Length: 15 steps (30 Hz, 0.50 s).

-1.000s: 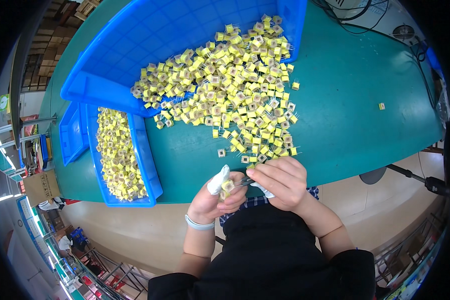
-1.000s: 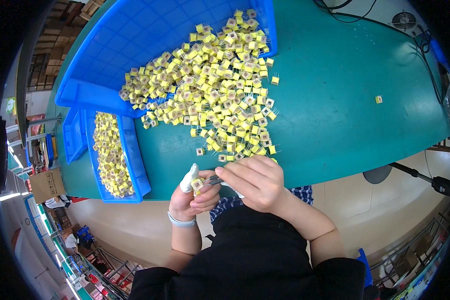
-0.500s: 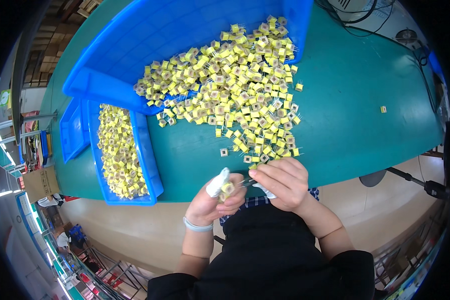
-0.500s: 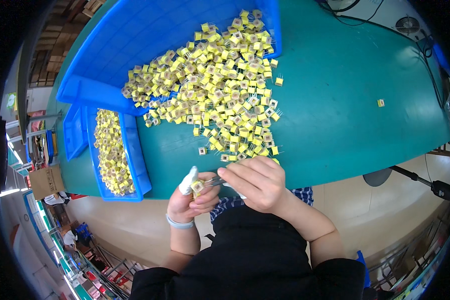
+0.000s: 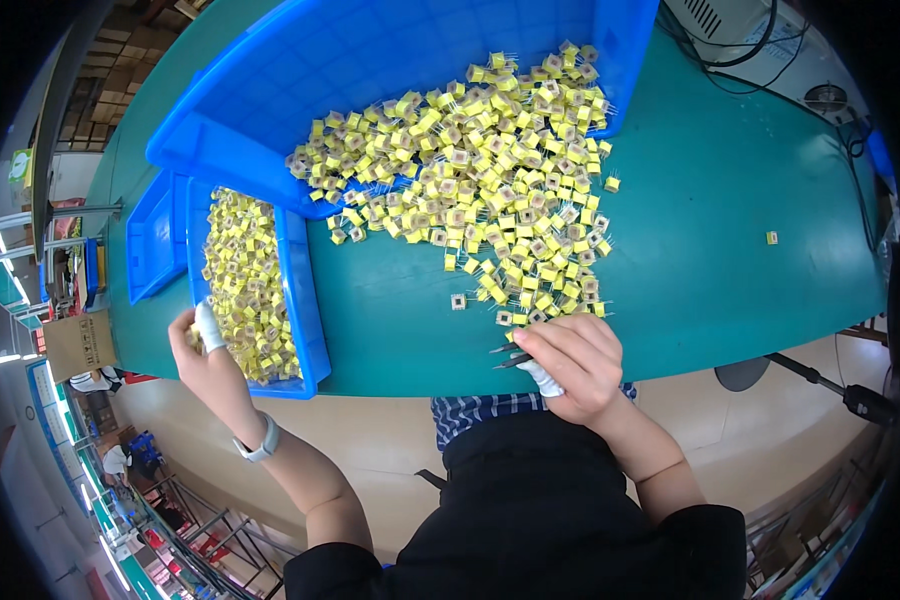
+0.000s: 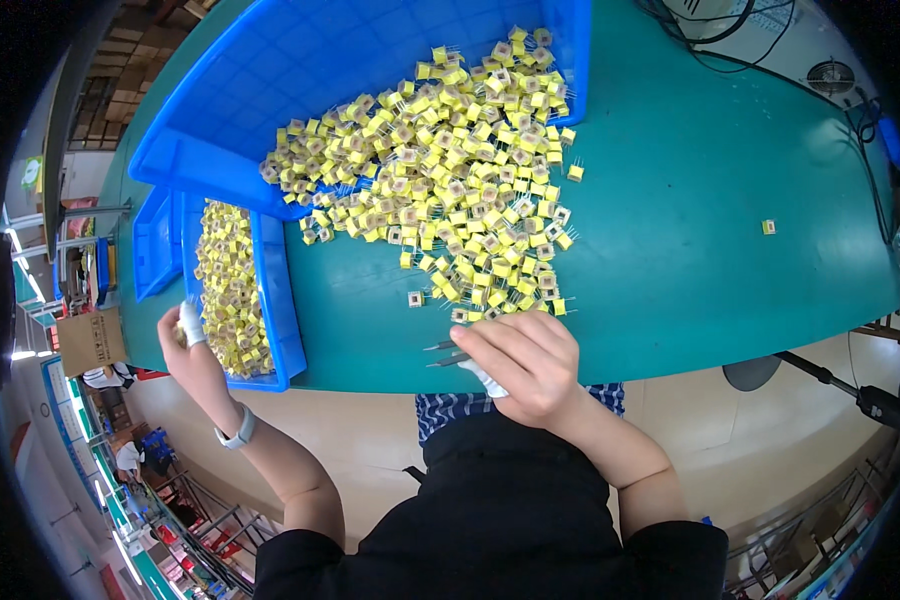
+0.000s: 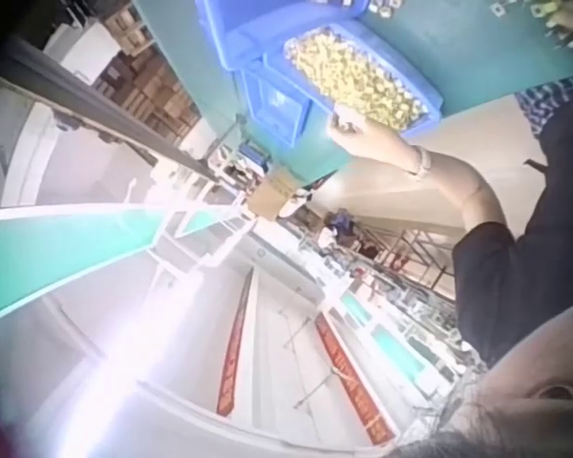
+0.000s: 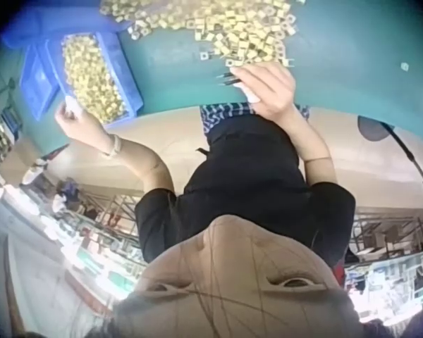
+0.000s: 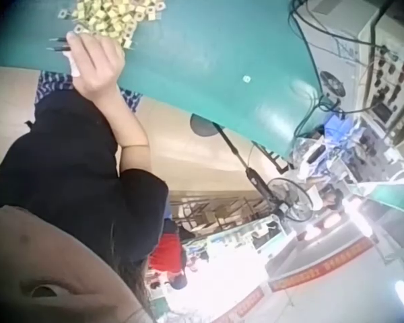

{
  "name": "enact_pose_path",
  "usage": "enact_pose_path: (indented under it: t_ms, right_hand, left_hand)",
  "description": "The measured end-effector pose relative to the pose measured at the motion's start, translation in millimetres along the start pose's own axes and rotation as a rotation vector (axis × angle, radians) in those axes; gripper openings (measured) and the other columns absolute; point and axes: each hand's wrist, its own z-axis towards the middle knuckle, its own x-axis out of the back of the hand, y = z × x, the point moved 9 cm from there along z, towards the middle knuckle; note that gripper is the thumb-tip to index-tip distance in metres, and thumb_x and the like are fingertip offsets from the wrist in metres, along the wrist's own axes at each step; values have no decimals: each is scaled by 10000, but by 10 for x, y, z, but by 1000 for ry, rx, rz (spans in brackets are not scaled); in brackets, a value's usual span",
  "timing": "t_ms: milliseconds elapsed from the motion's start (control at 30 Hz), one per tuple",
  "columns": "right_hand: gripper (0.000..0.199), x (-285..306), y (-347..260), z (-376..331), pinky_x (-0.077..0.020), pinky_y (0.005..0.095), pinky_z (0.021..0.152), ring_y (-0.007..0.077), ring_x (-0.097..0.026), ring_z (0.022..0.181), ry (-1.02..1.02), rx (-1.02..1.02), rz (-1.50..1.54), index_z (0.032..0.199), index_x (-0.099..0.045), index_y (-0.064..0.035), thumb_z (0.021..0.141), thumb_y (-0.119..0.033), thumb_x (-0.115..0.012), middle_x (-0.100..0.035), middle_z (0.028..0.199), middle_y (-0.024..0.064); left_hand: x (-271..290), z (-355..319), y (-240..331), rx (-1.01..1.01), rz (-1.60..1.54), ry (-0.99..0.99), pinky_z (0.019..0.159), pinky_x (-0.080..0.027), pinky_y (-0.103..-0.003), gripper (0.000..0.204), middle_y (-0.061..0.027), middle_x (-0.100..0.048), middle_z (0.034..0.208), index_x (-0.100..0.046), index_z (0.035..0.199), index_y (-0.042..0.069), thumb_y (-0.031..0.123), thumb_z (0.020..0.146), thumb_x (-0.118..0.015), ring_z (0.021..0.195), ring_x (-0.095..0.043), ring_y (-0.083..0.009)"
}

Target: The person picks up a transformer from a pile, trims its leads using a pair of pliers, and places the finished component into a blue bin, repeating the process for several others.

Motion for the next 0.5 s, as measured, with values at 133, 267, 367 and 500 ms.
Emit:
enact_pose_path:
  t_ms: [133, 267, 367, 500]
  right_hand:
    - [340, 4, 19, -13, -500, 363, 649, 281, -712, 774, 1, -4, -5, 1069, -782, 12, 749, -102, -798, -760, 950, 126]
    - [338, 3, 13, 2, -496, 363, 647, 279, -708, 768, 0, -6, -7, 1068, -782, 12, 752, -106, -798, -758, 948, 124]
    - [338, 3, 12, 4, -493, 365, 646, 278, -705, 763, 2, -9, -12, 1071, -781, 12, 755, -106, -798, -757, 944, 120]
    - [347, -4, 19, -4, -490, 364, 641, 277, -701, 757, -3, -15, -11, 1076, -781, 11, 747, -99, -799, -755, 945, 120]
  left_hand:
    - [-254, 127, -129, -154, 170, -159, 1064, -467, -453, 214, -164, -672, 1317, -683, 1218, 39, 163, 1055, -623, 1231, -614, -367]
    - [-393, 198, -239, -121, 130, -264, 1116, -436, -473, 296, -179, -638, 1399, -657, 1302, 50, 232, 1122, -508, 1286, -583, -392]
    - [-430, 222, -218, -185, 166, -278, 1135, -420, -479, 382, -190, -617, 1429, -647, 1336, 48, 300, 1152, -425, 1323, -553, -400]
    - [-458, 227, -237, -167, 171, -291, 1156, -396, -485, 446, -203, -591, 1462, -624, 1385, 51, 347, 1161, -377, 1364, -514, -408]
